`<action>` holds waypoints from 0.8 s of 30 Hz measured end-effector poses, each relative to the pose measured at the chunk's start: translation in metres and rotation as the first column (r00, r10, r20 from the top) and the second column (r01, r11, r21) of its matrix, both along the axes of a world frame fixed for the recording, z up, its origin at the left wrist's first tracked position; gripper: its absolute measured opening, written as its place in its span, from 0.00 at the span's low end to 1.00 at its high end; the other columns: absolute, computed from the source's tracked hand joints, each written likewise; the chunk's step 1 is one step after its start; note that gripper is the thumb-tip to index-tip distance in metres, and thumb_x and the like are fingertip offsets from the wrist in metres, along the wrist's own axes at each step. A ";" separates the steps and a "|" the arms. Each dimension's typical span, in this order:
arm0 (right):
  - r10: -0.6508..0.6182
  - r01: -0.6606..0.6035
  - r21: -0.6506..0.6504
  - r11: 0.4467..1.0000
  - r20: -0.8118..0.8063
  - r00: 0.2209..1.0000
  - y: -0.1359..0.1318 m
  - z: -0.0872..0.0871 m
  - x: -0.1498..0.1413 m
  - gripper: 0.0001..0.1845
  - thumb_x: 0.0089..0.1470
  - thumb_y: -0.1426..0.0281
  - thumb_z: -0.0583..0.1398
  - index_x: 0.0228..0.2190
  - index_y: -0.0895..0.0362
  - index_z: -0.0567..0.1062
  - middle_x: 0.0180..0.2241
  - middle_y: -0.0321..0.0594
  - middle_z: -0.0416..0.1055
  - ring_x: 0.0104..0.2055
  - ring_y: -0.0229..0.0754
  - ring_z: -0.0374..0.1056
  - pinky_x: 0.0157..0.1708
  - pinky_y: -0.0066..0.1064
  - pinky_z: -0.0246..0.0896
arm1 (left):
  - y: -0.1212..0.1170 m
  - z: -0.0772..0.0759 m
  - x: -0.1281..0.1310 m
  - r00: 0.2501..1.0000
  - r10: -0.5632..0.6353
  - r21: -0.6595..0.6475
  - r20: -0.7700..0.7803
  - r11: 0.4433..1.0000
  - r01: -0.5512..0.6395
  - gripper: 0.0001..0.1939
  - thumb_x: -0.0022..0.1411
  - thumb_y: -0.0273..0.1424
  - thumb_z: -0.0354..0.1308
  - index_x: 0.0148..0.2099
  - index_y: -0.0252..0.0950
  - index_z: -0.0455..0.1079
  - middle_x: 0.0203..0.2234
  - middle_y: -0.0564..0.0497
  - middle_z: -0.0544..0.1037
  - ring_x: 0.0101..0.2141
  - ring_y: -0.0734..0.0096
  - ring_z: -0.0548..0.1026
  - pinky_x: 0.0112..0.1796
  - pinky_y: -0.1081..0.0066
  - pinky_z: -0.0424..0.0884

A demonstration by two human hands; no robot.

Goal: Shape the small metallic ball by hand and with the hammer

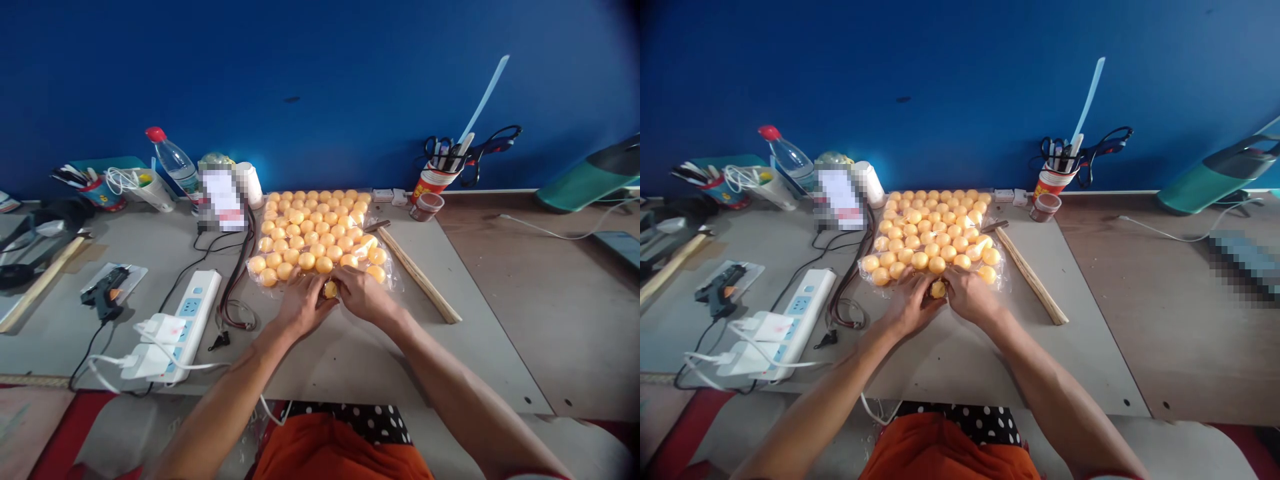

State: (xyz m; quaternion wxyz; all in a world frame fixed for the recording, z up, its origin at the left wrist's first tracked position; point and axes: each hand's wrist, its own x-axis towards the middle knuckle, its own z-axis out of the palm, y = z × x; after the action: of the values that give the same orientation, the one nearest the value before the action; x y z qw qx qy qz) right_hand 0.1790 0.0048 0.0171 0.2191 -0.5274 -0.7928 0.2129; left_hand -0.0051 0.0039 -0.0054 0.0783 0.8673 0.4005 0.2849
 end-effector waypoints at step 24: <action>-0.144 0.112 0.137 0.984 0.253 0.957 0.006 0.000 -0.001 0.19 0.66 0.71 0.48 0.50 0.57 0.74 0.57 0.53 0.66 0.42 0.46 0.71 0.42 0.35 0.63 | 0.003 0.009 -0.007 0.972 0.229 -0.008 0.052 0.973 -0.229 0.19 0.63 0.33 0.61 0.55 0.38 0.66 0.42 0.45 0.82 0.43 0.58 0.80 0.66 0.42 0.44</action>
State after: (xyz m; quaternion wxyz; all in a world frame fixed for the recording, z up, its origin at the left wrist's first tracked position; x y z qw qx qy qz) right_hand 0.1776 0.0111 0.0166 0.1576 -0.5866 -0.7905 0.0781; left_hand -0.0123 0.0068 0.0035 0.0561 0.8074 0.4960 0.3146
